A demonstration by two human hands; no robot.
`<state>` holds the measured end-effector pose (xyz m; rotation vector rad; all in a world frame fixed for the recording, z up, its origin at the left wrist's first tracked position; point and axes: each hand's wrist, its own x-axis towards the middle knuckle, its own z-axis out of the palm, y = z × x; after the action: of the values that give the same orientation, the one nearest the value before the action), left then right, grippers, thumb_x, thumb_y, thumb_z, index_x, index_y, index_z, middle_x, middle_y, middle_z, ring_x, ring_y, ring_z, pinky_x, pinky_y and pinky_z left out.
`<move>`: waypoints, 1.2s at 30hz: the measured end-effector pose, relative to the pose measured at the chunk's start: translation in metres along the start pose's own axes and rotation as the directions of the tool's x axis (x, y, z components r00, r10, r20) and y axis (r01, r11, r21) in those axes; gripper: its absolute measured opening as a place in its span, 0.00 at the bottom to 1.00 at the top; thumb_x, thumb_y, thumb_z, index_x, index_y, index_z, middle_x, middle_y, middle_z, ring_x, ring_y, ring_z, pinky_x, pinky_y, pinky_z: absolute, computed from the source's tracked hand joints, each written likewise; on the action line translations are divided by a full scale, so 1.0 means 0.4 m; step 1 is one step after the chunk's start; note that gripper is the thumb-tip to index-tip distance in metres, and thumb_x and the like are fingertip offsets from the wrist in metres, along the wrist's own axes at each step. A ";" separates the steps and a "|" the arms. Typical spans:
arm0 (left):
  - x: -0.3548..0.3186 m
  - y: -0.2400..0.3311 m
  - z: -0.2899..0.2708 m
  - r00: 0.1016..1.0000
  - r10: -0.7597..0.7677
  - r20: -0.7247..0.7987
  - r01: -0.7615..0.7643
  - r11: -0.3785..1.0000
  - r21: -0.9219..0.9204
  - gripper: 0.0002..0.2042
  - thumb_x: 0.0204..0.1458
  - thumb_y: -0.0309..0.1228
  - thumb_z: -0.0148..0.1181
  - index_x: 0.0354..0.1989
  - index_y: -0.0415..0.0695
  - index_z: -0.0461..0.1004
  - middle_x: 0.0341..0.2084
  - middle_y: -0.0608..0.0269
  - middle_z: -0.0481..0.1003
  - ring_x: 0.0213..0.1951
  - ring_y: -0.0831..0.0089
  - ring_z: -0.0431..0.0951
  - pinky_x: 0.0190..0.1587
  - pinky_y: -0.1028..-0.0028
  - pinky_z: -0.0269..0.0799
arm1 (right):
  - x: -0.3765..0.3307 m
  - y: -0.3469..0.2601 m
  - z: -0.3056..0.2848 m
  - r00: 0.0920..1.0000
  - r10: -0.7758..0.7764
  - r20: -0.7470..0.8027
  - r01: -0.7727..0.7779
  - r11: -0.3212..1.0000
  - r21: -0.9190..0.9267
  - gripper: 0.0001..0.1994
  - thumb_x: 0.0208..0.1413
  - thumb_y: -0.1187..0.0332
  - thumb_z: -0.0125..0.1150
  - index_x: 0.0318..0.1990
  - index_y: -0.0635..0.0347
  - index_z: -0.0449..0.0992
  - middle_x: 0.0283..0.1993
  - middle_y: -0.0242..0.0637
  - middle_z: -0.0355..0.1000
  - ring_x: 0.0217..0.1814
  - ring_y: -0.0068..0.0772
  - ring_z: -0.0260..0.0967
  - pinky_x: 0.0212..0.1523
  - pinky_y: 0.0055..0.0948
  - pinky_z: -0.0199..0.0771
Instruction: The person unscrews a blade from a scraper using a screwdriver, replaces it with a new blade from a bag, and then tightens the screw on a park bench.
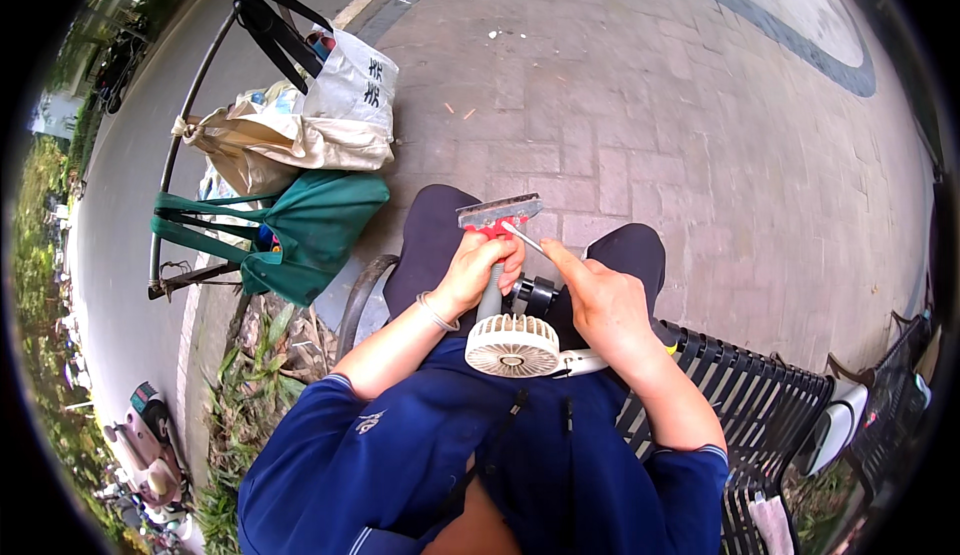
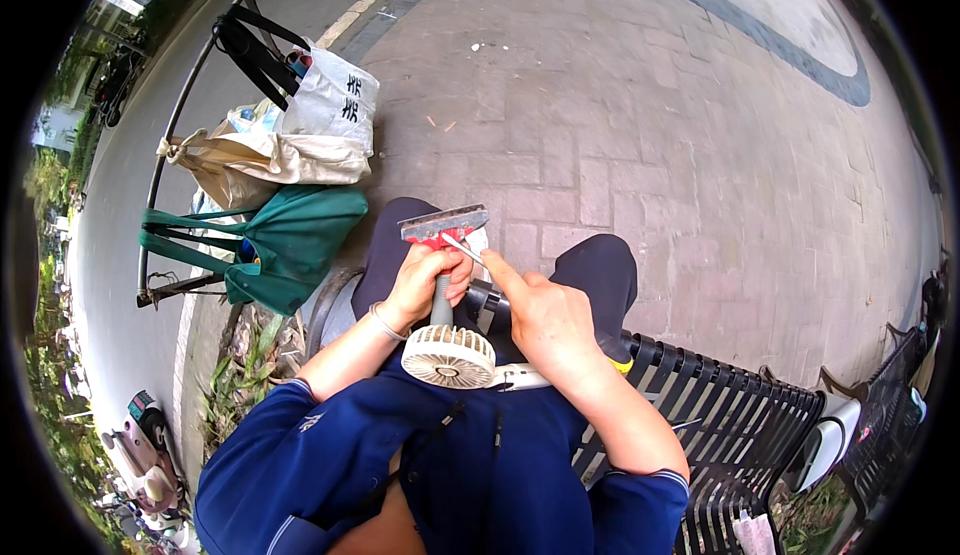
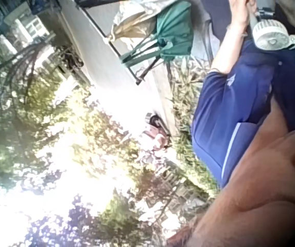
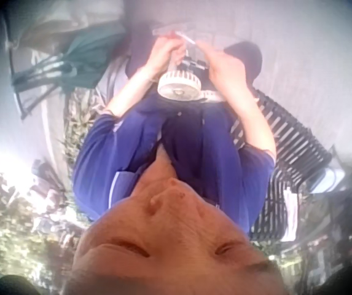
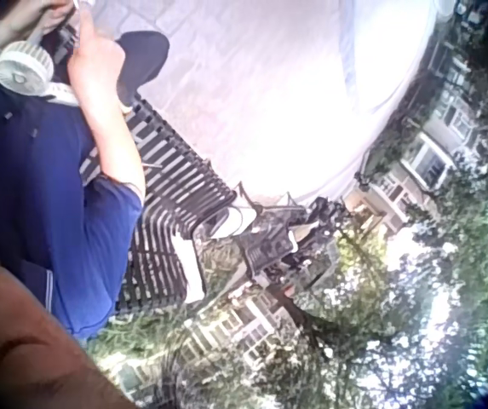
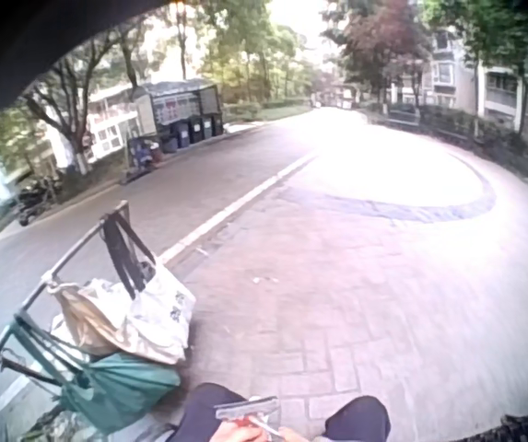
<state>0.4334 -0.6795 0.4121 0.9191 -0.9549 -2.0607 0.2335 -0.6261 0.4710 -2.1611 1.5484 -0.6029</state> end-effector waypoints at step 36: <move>-0.003 -0.022 0.004 0.999 -0.041 -0.013 0.042 0.998 0.055 0.11 0.57 0.27 0.43 0.21 0.41 0.65 0.14 0.66 0.64 0.16 0.79 0.64 0.19 0.78 0.61 | 0.014 -0.037 0.008 0.963 -0.237 -0.129 0.143 0.853 -0.502 0.25 0.39 0.70 0.58 0.51 0.48 0.78 0.21 0.29 0.59 0.22 0.28 0.63 0.23 0.26 0.64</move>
<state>0.4301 -0.6736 0.4058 0.9863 -0.9990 -2.0706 0.2485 -0.6266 0.4774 -2.7332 1.7439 -0.5274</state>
